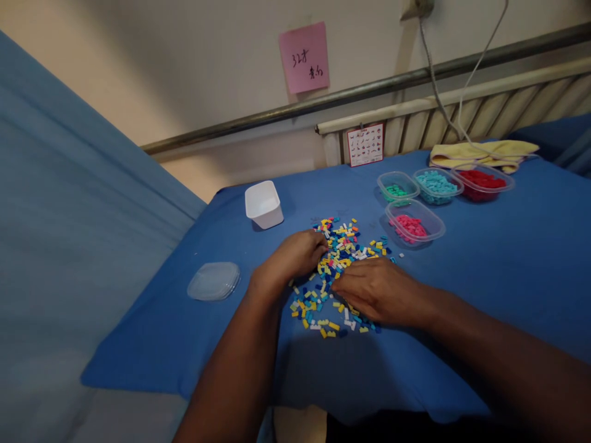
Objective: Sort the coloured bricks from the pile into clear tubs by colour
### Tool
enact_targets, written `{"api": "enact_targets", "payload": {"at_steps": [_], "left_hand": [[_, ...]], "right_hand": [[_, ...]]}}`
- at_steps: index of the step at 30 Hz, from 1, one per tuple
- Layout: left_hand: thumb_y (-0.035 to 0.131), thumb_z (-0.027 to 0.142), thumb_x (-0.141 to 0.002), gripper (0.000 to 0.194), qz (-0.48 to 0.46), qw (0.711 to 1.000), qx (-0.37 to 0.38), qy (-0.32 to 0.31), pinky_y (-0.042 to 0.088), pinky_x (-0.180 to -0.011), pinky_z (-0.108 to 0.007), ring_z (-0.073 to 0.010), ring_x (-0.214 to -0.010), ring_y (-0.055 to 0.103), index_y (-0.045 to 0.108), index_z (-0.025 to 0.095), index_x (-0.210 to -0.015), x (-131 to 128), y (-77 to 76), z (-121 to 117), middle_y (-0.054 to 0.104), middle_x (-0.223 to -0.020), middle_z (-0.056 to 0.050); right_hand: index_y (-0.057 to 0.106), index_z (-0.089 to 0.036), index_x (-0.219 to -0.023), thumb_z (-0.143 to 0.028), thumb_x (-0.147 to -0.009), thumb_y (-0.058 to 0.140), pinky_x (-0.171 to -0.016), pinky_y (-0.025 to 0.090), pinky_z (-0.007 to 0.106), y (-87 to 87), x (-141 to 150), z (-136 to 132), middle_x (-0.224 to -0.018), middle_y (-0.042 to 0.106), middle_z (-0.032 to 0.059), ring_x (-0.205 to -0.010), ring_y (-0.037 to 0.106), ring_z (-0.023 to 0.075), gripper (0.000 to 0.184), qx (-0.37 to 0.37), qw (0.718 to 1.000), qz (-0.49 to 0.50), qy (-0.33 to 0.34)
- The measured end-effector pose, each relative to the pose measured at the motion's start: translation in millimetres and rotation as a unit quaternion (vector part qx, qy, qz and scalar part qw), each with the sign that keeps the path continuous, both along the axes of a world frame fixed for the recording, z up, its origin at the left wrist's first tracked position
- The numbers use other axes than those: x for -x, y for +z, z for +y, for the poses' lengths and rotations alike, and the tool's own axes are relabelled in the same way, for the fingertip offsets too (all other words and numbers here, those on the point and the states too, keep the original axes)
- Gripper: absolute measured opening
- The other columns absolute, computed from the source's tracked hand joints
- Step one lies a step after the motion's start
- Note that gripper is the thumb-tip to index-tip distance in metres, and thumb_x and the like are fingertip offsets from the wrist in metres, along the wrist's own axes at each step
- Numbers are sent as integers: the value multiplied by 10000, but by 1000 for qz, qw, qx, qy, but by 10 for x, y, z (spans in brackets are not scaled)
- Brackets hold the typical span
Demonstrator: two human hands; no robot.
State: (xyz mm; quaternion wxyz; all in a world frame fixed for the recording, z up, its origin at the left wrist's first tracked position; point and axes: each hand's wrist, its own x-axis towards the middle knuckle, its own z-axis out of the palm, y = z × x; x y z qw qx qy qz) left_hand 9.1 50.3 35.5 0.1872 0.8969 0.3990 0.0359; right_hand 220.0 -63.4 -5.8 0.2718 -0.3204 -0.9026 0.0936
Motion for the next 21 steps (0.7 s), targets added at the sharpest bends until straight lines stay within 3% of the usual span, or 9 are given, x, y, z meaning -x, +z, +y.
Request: {"api": "enact_targets", "payload": {"at_steps": [5, 9, 16, 21], "left_hand": [[545, 425, -1016, 287, -129, 984, 111, 54, 419, -654, -266, -141, -704, 554, 694, 181, -988, 142, 9, 45, 676, -837, -23], [585, 484, -990, 329, -197, 963, 169, 76, 372, -586, -238, -109, -628, 474, 665, 168, -939, -5, 37, 19, 587, -733, 19], [609, 419, -971, 272, -214, 965, 149, -10, 444, -648, -250, -126, -710, 567, 699, 164, -997, -750, 273, 8, 672, -832, -12], [609, 303, -967, 171, -204, 970, 93, -92, 469, -724, -272, -138, -772, 594, 712, 167, -977, -1395, 280, 141, 691, -868, -15]], "right_hand": [[721, -204, -1071, -239, -1070, 541, -790, 448, 323, 12, 6, -4, -949, 756, 39, -859, 675, 186, 183, -3, 1000, -2, 8], [723, -203, -1052, -229, -1060, 545, -758, 434, 310, 9, 67, -4, -921, 751, 37, -829, 662, 173, 179, -3, 1000, 9, 21], [698, -202, -938, -230, -1055, 504, -717, 420, 317, 34, 105, 17, -902, 736, 30, -803, 641, 177, 229, -9, 999, -14, 29], [692, -195, -929, -204, -1023, 529, -705, 419, 311, 58, 53, 43, -874, 720, 27, -775, 622, 168, 188, -11, 1000, 3, 16]]}}
